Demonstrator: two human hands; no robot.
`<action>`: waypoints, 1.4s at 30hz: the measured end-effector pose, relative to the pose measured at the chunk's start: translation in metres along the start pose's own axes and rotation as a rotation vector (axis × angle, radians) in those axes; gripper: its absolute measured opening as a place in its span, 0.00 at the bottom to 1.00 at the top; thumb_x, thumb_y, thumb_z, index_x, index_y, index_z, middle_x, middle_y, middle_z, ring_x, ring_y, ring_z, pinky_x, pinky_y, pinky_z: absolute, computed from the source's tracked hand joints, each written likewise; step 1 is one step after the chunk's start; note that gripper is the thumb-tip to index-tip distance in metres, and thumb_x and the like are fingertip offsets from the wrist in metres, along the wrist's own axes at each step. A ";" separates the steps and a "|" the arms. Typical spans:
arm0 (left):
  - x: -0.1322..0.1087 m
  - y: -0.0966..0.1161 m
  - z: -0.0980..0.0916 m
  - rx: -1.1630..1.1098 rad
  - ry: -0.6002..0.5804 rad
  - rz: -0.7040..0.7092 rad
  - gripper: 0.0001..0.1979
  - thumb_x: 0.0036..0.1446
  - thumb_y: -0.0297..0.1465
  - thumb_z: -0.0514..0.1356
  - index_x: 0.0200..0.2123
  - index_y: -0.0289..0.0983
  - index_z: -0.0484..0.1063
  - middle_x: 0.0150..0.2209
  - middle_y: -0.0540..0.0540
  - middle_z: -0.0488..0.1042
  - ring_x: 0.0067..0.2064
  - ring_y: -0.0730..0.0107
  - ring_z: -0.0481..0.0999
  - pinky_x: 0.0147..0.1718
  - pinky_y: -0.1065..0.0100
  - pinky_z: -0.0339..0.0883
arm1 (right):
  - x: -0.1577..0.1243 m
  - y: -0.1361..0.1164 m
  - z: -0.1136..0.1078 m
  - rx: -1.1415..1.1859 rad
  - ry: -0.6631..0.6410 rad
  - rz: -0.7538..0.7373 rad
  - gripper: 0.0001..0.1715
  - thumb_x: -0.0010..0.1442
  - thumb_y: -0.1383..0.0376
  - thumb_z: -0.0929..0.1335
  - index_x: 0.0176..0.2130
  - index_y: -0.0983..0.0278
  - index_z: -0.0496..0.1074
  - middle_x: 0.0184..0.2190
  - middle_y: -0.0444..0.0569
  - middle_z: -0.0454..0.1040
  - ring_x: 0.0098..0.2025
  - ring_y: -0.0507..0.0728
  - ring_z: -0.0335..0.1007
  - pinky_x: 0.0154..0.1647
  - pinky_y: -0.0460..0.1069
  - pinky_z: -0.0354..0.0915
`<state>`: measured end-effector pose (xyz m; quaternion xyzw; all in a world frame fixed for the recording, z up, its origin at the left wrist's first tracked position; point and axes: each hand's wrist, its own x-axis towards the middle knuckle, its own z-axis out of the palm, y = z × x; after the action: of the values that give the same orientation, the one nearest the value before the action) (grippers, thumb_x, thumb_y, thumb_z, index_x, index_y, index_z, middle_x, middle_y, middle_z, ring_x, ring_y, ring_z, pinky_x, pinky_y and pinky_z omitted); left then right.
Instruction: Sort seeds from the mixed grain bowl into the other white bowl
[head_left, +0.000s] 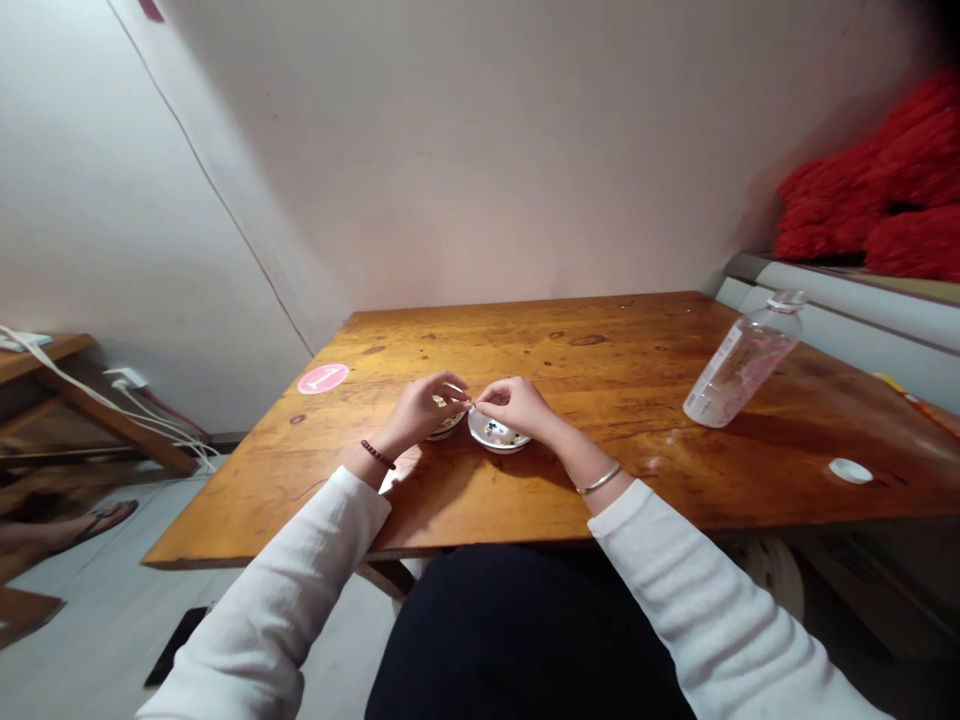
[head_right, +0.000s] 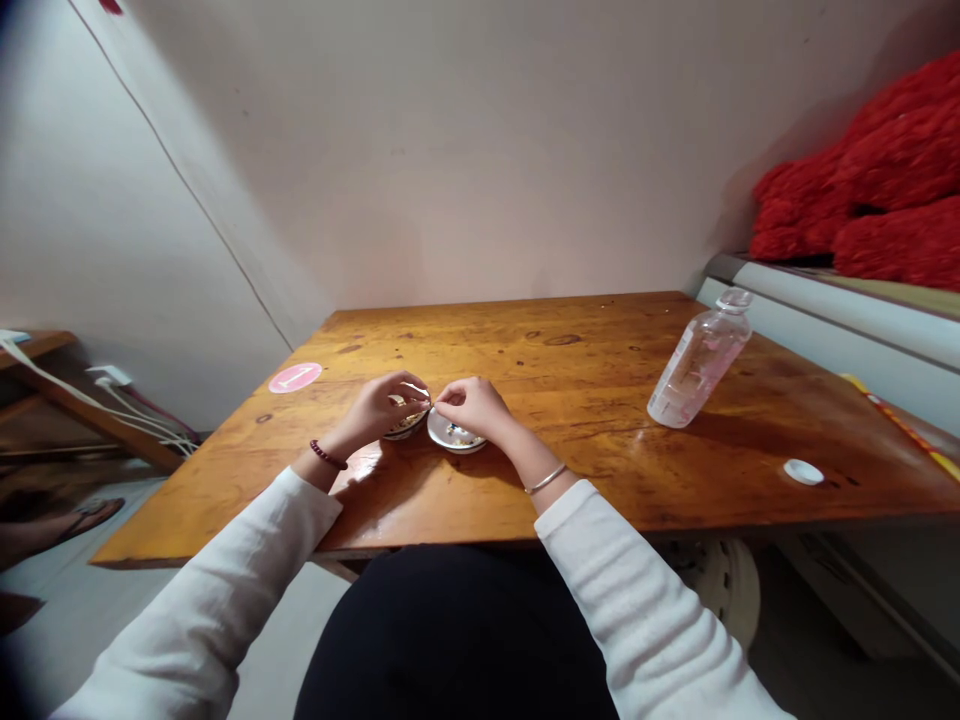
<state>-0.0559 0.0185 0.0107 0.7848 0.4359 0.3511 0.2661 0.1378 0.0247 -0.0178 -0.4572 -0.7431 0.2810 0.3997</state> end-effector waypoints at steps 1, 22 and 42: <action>0.000 0.000 0.000 0.006 0.004 0.003 0.14 0.50 0.37 0.64 0.38 0.36 0.71 0.35 0.44 0.80 0.37 0.66 0.79 0.35 0.68 0.70 | 0.000 0.000 0.000 0.004 0.002 0.005 0.07 0.50 0.64 0.70 0.29 0.65 0.79 0.27 0.47 0.79 0.30 0.53 0.73 0.31 0.44 0.63; 0.001 -0.004 0.001 0.094 0.018 0.062 0.10 0.52 0.33 0.62 0.39 0.38 0.72 0.36 0.46 0.80 0.36 0.68 0.78 0.35 0.70 0.70 | 0.000 0.004 0.000 -0.015 -0.059 -0.035 0.09 0.52 0.62 0.71 0.31 0.64 0.80 0.29 0.49 0.80 0.33 0.54 0.75 0.34 0.45 0.67; 0.002 -0.012 -0.007 0.389 0.145 -0.010 0.12 0.53 0.32 0.60 0.43 0.40 0.73 0.39 0.46 0.80 0.39 0.64 0.76 0.37 0.66 0.67 | 0.000 0.003 -0.002 0.086 -0.068 0.016 0.15 0.50 0.58 0.73 0.37 0.62 0.80 0.31 0.49 0.80 0.34 0.55 0.76 0.33 0.45 0.67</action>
<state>-0.0663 0.0268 0.0070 0.7919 0.5173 0.3147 0.0789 0.1407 0.0262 -0.0197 -0.4359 -0.7398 0.3310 0.3914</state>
